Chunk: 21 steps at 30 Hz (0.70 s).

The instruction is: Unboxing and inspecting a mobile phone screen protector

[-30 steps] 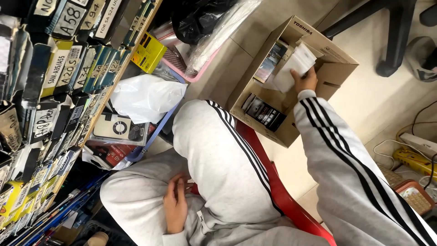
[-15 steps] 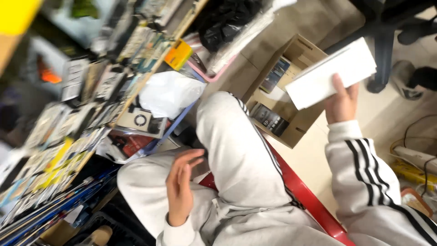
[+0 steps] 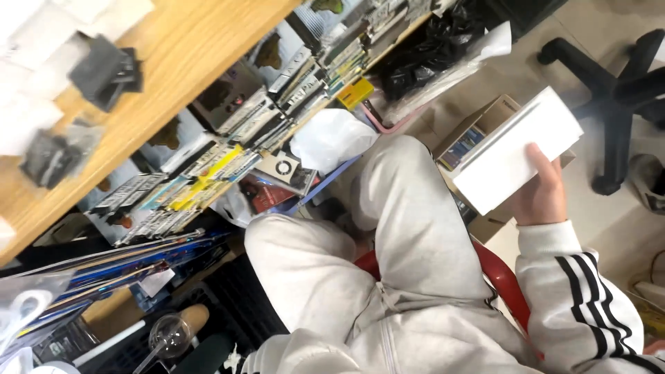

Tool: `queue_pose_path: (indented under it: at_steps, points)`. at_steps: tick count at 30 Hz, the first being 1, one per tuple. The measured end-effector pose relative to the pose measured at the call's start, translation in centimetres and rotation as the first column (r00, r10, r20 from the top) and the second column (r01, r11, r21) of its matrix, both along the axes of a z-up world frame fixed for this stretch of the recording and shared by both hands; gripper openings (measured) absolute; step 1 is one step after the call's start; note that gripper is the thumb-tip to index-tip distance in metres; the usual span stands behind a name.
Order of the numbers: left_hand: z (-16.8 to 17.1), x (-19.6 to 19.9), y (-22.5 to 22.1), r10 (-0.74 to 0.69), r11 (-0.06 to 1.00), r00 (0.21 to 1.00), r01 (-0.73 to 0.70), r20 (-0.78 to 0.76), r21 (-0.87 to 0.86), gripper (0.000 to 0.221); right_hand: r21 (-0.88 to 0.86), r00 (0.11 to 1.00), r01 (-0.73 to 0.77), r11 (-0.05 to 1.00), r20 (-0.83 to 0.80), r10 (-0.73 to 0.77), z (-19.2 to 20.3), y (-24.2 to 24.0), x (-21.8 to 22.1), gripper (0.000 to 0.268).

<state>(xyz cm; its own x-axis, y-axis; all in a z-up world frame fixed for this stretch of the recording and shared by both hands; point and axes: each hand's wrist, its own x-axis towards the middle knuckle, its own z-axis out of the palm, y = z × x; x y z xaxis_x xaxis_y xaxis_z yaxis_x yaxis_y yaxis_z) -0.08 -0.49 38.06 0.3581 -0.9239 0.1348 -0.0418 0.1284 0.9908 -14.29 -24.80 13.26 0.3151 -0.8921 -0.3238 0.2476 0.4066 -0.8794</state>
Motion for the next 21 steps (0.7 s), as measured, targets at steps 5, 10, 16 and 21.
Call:
queue_pose_path:
  at_steps: [5,10,16,21]
  points:
    - [-4.0,2.8,2.5,-0.142,0.983,0.988,0.149,0.061,-0.112,0.054,-0.008,0.993,-0.041,0.999,-0.110,0.040,2.9,1.4,0.9,0.053]
    - [-8.2,4.7,-0.2,-0.129,0.980,0.989,0.139,0.076,-0.145,0.047,-0.041,0.995,-0.065,0.997,-0.075,0.061,2.3,2.1,-0.2,0.048]
    - [-16.4,5.5,-3.8,-0.174,0.982,0.965,0.156,-0.197,-0.104,0.075,0.231,0.979,-0.172,0.958,-0.065,0.192,-1.4,8.3,1.6,0.051]
    - [-17.3,5.0,-3.8,-0.367,0.930,0.853,0.329,-0.370,-0.163,0.111,0.230,0.736,-0.677,0.699,0.200,0.647,-0.1,10.7,2.5,0.043]
